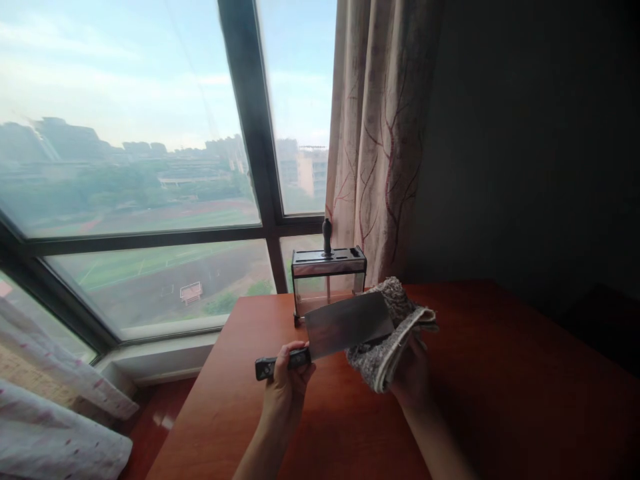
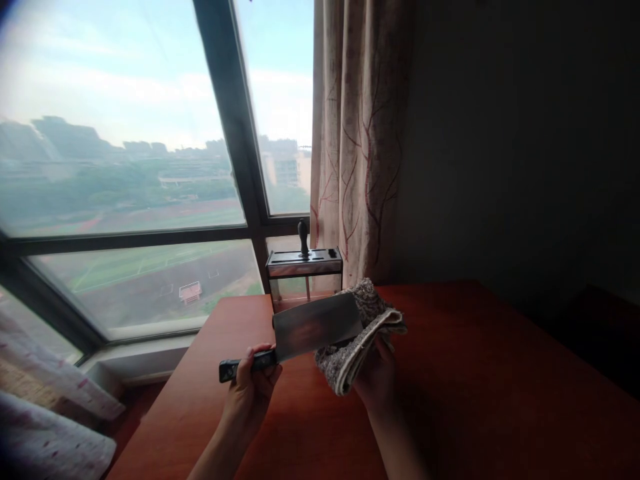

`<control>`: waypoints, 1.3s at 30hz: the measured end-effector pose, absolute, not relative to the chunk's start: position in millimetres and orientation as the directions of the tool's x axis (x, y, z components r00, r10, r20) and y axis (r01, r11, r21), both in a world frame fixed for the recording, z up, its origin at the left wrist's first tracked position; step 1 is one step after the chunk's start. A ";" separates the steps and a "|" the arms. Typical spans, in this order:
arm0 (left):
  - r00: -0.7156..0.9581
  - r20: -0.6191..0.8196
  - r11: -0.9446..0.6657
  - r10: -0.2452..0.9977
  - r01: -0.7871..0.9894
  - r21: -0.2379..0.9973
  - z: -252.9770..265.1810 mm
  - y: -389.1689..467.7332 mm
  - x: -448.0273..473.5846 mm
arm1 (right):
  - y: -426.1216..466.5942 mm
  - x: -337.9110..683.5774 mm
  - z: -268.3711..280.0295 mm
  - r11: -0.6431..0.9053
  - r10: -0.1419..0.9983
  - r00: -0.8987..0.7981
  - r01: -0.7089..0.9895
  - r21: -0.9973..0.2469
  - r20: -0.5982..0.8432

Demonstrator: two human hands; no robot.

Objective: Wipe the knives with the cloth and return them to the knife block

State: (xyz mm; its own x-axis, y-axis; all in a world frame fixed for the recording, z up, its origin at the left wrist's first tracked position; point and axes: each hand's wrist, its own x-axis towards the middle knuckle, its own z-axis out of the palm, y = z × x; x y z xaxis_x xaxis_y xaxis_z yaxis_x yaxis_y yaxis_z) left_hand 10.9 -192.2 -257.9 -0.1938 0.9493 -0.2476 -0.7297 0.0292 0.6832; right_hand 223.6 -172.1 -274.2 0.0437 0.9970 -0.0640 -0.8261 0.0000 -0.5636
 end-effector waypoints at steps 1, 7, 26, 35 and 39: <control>-0.206 -0.241 0.021 0.948 -0.718 0.696 -258.3 -192.2 11.4 | -173.6 221.0 -274.1 -0.003 0.998 0.035 -0.834 -0.552 -0.057; -0.215 -0.087 -0.048 0.973 -0.553 0.832 -263.6 -196.7 19.6 | -175.3 197.3 -272.9 -0.015 0.999 0.011 -0.829 -0.559 -0.043; -0.265 -0.016 -0.077 0.964 -0.337 0.938 -268.8 -201.6 31.2 | -166.6 150.5 -286.9 -0.096 0.992 -0.025 -0.767 -0.634 -0.120; -0.197 -0.021 -0.051 0.980 -0.353 0.934 -268.0 -198.5 26.3 | -153.9 209.5 -270.1 0.134 0.969 0.227 -0.814 -0.566 -0.097; -0.157 -0.031 -0.027 0.987 -0.353 0.935 -268.4 -199.0 23.3 | -152.7 229.0 -264.1 0.148 0.969 0.225 -0.862 -0.486 -0.105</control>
State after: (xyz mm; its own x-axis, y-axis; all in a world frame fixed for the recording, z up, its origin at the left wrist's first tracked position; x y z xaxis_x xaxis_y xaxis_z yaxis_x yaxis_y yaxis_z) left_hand 23.3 -199.0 -268.4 -0.1571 0.9871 -0.0310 -0.3534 -0.0269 0.9351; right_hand 229.0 -152.7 -264.1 0.2251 0.9687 -0.1050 -0.8616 0.1476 -0.4856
